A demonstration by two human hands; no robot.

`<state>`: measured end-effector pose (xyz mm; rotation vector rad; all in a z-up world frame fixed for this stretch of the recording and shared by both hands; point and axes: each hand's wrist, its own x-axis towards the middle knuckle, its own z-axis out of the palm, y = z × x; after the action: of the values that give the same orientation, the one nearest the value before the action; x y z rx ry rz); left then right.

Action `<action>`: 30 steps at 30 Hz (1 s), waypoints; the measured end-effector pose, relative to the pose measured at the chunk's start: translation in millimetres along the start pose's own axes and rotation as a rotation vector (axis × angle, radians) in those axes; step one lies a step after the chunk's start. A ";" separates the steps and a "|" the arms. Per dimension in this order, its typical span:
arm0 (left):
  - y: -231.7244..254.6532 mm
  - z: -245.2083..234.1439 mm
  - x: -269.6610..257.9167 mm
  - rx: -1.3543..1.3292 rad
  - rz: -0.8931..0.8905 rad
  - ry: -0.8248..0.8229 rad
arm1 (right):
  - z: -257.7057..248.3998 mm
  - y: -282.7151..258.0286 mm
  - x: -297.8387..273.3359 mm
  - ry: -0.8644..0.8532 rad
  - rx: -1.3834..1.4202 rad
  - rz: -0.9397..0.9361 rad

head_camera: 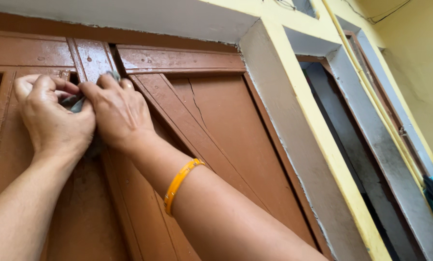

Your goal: The person wipes a brown wooden door with a grey cloth, focusing on the handle, latch, and panels. They dip the cloth into a blue bucket of water and continue wiping the door surface.

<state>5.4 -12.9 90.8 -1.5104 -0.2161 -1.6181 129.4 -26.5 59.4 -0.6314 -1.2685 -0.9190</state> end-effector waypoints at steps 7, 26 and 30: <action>-17.6 -13.0 -2.8 0.293 0.154 -0.099 | 27.8 9.7 22.8 0.034 0.038 0.031; -17.7 11.3 -23.4 0.631 0.289 -0.130 | 43.0 55.3 4.9 0.154 0.259 -0.161; -6.6 6.9 -23.7 0.531 0.239 -0.156 | 37.5 82.0 19.2 0.126 0.184 -0.246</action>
<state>2.6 6.6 74.6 -1.1942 -0.4908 -1.1376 180.8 42.3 93.1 -0.2719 -1.3177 -1.0124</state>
